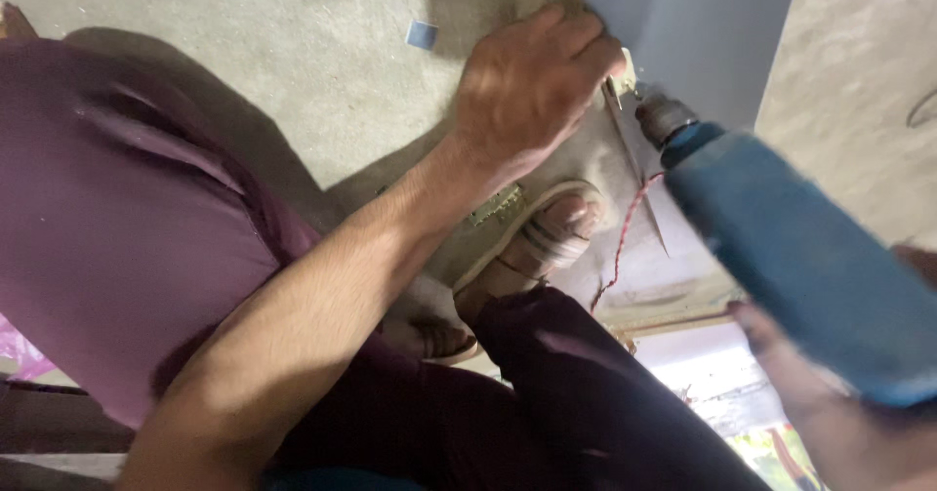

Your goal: The person uses an electric drill to create holes in wood panels and positions metal hinges onto the panels. They handle multiple panels and hinges throughout the task while sitting on the floor.

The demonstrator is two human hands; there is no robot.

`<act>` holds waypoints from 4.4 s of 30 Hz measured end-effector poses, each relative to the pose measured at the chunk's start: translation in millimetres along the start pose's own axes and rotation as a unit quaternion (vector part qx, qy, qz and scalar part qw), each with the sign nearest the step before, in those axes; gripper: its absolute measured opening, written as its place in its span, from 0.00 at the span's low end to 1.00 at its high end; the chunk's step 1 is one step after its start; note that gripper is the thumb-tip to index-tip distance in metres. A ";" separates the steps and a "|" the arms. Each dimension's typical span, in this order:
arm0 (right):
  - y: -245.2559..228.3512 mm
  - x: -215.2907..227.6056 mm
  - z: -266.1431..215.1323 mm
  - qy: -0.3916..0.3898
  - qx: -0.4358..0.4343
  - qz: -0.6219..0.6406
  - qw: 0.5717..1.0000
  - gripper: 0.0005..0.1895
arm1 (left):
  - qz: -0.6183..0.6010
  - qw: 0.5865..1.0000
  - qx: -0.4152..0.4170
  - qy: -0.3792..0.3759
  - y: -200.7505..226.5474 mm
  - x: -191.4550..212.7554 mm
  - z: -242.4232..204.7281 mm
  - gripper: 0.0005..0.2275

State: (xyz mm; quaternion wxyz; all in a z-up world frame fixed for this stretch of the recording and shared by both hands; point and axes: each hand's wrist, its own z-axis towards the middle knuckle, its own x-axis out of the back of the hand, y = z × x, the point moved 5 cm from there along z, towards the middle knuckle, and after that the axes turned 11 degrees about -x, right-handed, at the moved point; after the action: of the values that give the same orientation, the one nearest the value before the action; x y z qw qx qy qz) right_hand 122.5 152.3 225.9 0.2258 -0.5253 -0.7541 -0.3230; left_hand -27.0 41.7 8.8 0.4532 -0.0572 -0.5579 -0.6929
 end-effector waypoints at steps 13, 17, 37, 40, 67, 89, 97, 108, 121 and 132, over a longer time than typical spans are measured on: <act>13.9 3.2 -31.7 0.142 0.076 0.120 0.980 0.29 | -0.024 0.996 -0.012 -0.083 1.0 -13.8 -1.9 0.05; 5.0 9.9 -35.7 0.170 0.141 0.086 0.971 0.30 | -0.168 0.964 0.186 -0.089 -2.8 -4.2 1.7 0.05; 85.2 -12.0 -65.6 0.165 0.061 0.461 0.870 0.50 | -0.655 0.655 0.372 -0.061 3.7 9.1 24.5 0.12; 89.6 -14.8 -63.2 0.165 0.084 0.450 0.873 0.48 | -0.706 0.603 0.369 -0.038 3.8 3.1 23.4 0.10; 27.6 23.7 -42.1 0.135 0.042 0.191 0.971 0.28 | -0.382 0.875 0.231 -0.188 -6.8 -0.6 22.1 0.14; -43.2 28.8 -34.3 0.049 0.122 -0.043 0.990 0.25 | -0.272 0.839 0.430 -0.194 -12.8 -3.1 15.6 0.11; -33.3 27.4 -11.1 -0.061 0.141 0.000 0.988 0.20 | -0.230 0.886 0.378 -0.141 4.3 -19.5 -7.4 0.07; -43.6 27.0 -13.3 0.015 0.076 -0.018 0.997 0.28 | -0.531 0.549 0.636 -0.112 53.2 -43.5 -43.3 0.12; -4.6 21.3 -27.9 0.120 0.098 0.151 0.976 0.24 | -0.644 0.397 0.653 0.031 60.1 -60.6 -35.7 0.16; 81.3 -11.2 -67.5 0.177 0.045 0.323 0.928 0.29 | -0.698 0.465 0.516 0.174 -4.8 -21.0 7.5 0.09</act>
State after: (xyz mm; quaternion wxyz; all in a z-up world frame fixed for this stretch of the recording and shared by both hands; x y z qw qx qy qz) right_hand 202.8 115.6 285.1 0.4713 -0.6643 -0.5048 -0.2860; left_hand -21.3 59.6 -4.2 -0.1461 0.7175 -0.5777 -0.3607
